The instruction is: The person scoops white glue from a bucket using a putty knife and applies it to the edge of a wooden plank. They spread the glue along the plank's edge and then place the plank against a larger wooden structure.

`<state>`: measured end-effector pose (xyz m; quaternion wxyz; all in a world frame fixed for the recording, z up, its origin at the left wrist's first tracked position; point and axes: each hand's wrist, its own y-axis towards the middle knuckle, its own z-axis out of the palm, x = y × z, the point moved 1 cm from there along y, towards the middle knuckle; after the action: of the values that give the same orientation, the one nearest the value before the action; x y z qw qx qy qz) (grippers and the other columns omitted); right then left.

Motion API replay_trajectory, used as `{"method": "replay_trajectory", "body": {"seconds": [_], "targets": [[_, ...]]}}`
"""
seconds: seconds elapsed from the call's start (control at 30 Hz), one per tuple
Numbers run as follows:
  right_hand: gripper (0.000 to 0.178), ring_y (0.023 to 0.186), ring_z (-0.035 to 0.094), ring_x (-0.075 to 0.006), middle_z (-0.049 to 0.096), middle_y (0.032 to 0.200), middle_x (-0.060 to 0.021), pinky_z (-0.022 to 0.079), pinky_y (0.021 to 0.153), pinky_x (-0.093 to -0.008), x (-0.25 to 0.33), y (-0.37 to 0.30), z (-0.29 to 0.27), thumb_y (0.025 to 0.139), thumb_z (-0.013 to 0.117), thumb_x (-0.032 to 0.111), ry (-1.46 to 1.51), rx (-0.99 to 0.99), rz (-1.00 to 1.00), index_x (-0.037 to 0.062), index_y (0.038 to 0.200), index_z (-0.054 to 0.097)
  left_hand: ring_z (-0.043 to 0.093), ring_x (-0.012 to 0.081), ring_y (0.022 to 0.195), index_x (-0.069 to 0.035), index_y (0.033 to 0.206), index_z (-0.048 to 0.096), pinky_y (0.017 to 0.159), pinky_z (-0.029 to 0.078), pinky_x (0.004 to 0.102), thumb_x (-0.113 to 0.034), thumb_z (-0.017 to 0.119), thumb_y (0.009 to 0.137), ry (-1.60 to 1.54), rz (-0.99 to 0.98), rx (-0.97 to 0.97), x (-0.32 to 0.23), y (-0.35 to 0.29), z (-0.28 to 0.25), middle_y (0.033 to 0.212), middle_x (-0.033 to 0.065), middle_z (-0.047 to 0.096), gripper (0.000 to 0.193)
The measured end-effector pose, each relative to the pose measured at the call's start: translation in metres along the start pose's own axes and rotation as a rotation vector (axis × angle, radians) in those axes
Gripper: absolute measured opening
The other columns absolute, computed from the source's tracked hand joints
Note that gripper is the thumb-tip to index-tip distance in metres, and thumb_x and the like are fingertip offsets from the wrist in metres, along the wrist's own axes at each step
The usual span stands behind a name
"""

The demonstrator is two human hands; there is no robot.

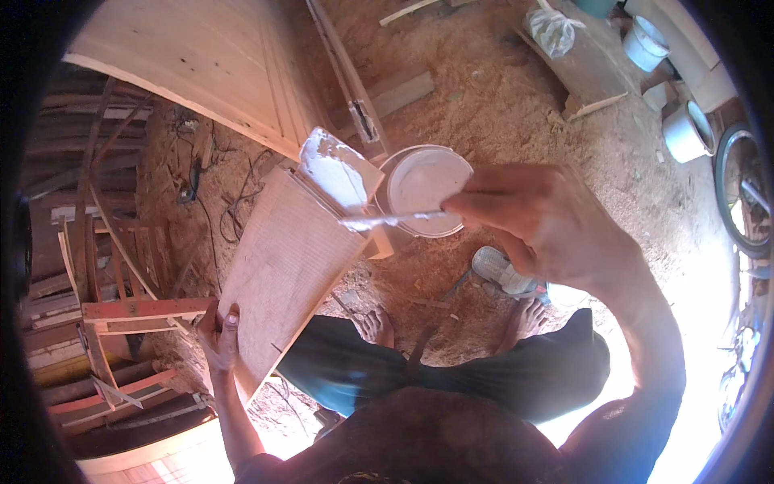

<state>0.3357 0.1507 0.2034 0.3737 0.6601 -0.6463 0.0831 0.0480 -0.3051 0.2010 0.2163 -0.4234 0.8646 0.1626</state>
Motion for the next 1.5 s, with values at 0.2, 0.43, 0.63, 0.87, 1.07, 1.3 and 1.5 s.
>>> {"method": "replay_trajectory", "body": {"seconds": [0.2,0.43,0.63,0.87,1.07,1.3,1.5], "targets": [[0.026,0.083,0.072,-0.0176,0.077,0.099,-0.0135,0.056,0.069,-0.0312,-0.010,-0.033,0.001,0.099,0.068,-0.009,0.493,-0.078,0.407,-0.0018,0.123,0.077,0.062,0.0329,0.132,-0.001,0.154,0.057,0.104,0.052,0.0451,-0.075,0.081,0.086,-0.316,0.066,-0.053,-0.051,-0.011,0.031,0.143,0.0249,0.063,0.104],[0.023,0.084,0.069,-0.0088,0.079,0.102,-0.0052,0.055,0.072,-0.0253,-0.022,-0.028,0.034,0.107,0.070,0.004,0.954,-0.098,0.497,0.0016,0.129,0.078,0.044,0.0499,0.154,-0.010,0.168,0.044,0.122,0.040,0.0605,-0.044,0.096,0.068,0.111,0.389,0.249,-0.074,-0.006,0.022,0.171,0.0280,0.040,0.117],[0.026,0.087,0.069,-0.0080,0.080,0.105,-0.0034,0.056,0.075,-0.0254,-0.046,-0.031,0.077,0.106,0.074,0.010,1.107,-0.033,0.533,0.0035,0.131,0.078,0.049,0.0488,0.151,-0.008,0.166,0.048,0.121,0.044,0.0601,-0.020,0.083,0.066,0.147,0.424,0.243,-0.080,-0.009,0.024,0.167,0.0296,0.045,0.107],[0.025,0.090,0.072,-0.0086,0.081,0.105,-0.0042,0.059,0.081,-0.0264,-0.057,-0.048,0.088,0.104,0.075,0.008,1.091,0.031,0.452,0.0040,0.129,0.079,0.049,0.0498,0.151,-0.002,0.165,0.046,0.122,0.046,0.0585,-0.019,0.081,0.072,0.142,0.371,0.196,-0.077,-0.021,0.022,0.166,0.0301,0.046,0.100],[0.023,0.092,0.075,-0.0123,0.082,0.105,-0.0062,0.061,0.079,-0.0301,-0.039,-0.029,0.061,0.103,0.074,0.005,0.939,0.040,0.453,0.0045,0.125,0.081,0.042,0.0495,0.157,-0.003,0.168,0.039,0.126,0.039,0.0605,-0.008,0.077,0.076,0.340,0.360,0.215,-0.088,-0.029,0.026,0.170,0.0269,0.043,0.100],[0.022,0.089,0.077,-0.0230,0.079,0.105,-0.0077,0.061,0.078,-0.0369,-0.022,-0.007,-0.016,0.098,0.073,0.002,0.258,-0.197,0.068,0.0055,0.118,0.082,0.035,0.0492,0.160,-0.004,0.170,0.036,0.131,0.031,0.0615,-0.003,0.072,0.079,0.415,0.363,0.216,-0.096,-0.041,0.030,0.174,0.0222,0.040,0.098],[0.025,0.089,0.074,-0.0305,0.073,0.097,-0.0098,0.059,0.076,-0.0444,-0.030,0.045,-0.005,0.089,0.076,-0.001,-0.323,-0.161,-0.134,0.0032,0.113,0.080,0.033,0.0501,0.161,-0.006,0.171,0.035,0.131,0.029,0.0620,-0.004,0.072,0.080,0.460,0.366,0.239,-0.100,-0.042,0.035,0.175,0.0216,0.038,0.098]]}}
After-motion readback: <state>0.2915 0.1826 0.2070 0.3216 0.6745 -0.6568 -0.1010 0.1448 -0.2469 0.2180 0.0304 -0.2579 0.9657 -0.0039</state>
